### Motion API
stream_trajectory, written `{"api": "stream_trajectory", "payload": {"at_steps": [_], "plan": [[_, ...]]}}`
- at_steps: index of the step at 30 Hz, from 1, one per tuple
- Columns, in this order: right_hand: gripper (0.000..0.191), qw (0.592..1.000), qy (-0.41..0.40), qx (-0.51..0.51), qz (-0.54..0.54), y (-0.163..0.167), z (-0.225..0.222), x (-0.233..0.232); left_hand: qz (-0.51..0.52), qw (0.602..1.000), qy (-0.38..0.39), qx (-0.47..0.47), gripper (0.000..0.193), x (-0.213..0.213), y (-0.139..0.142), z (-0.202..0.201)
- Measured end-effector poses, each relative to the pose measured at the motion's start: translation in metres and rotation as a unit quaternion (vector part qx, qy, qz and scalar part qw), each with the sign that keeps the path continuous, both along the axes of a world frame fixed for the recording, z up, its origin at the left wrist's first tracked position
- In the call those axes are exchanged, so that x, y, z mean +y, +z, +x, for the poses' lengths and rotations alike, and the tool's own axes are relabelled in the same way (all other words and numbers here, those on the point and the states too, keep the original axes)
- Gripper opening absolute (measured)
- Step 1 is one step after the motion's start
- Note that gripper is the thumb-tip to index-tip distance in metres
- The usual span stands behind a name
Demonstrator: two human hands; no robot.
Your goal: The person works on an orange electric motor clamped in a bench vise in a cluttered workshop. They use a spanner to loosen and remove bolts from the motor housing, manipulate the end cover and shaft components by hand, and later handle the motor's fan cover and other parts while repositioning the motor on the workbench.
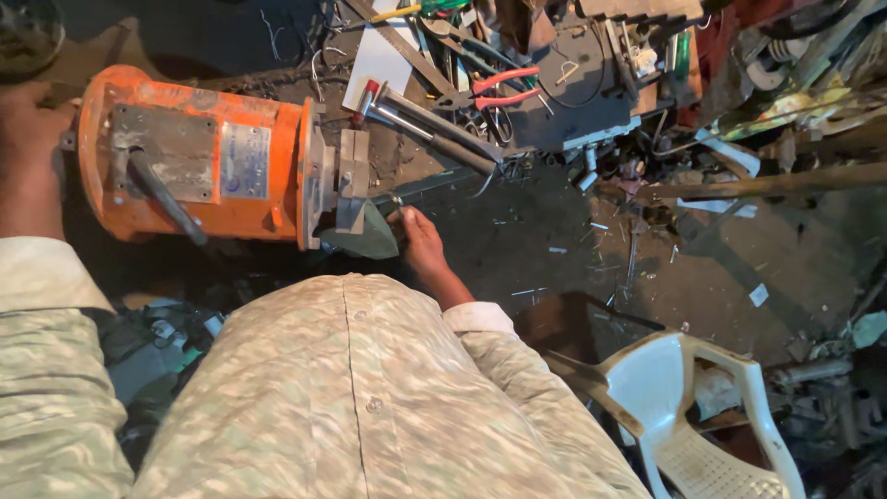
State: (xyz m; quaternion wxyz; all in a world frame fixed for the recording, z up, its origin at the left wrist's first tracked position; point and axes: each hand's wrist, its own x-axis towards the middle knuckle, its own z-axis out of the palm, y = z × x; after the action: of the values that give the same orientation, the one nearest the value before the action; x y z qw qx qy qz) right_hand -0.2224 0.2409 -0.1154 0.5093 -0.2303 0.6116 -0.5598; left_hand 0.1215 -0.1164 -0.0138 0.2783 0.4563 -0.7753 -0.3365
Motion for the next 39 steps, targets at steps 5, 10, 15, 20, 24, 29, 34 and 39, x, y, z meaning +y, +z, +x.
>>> {"api": "stream_trajectory", "payload": {"at_steps": [5, 10, 15, 20, 24, 29, 34, 39], "plan": [[0.031, 0.999, -0.005, -0.040, 0.005, 0.002, 0.008, -0.015, -0.096, 0.990, 0.012, -0.105, 0.026, 0.003, 0.002, 0.004], [0.026, 0.997, -0.030, -0.068, 0.028, 0.008, 0.015, -0.034, -0.196, 0.967, 0.010, -0.163, 0.033, 0.005, 0.008, 0.009], [0.029, 1.000, -0.002, -0.014, -0.010, 0.007, 0.014, -0.041, -0.045, 0.987, 0.034, -0.149, 0.019, 0.009, 0.011, 0.011], [0.029, 0.999, 0.005, 0.004, -0.050, 0.005, 0.012, -0.044, 0.082, 0.991, 0.097, -0.049, 0.011, 0.020, 0.011, 0.012], [0.027, 0.996, 0.008, 0.055, -0.064, 0.009, 0.009, -0.046, 0.079, 0.992, 0.096, -0.027, 0.012, 0.024, 0.008, 0.011], [0.019, 0.993, 0.000, 0.105, -0.060, 0.018, 0.004, -0.051, 0.044, 0.997, 0.062, -0.032, 0.012, 0.021, 0.004, 0.011], [0.018, 0.989, 0.010, 0.109, -0.097, 0.016, 0.001, -0.055, 0.028, 0.998, 0.046, -0.031, 0.013, 0.023, 0.003, 0.008], [0.020, 0.995, 0.007, 0.039, -0.092, 0.010, 0.003, -0.057, 0.023, 0.999, 0.040, -0.026, 0.013, 0.026, 0.004, 0.007]]}}
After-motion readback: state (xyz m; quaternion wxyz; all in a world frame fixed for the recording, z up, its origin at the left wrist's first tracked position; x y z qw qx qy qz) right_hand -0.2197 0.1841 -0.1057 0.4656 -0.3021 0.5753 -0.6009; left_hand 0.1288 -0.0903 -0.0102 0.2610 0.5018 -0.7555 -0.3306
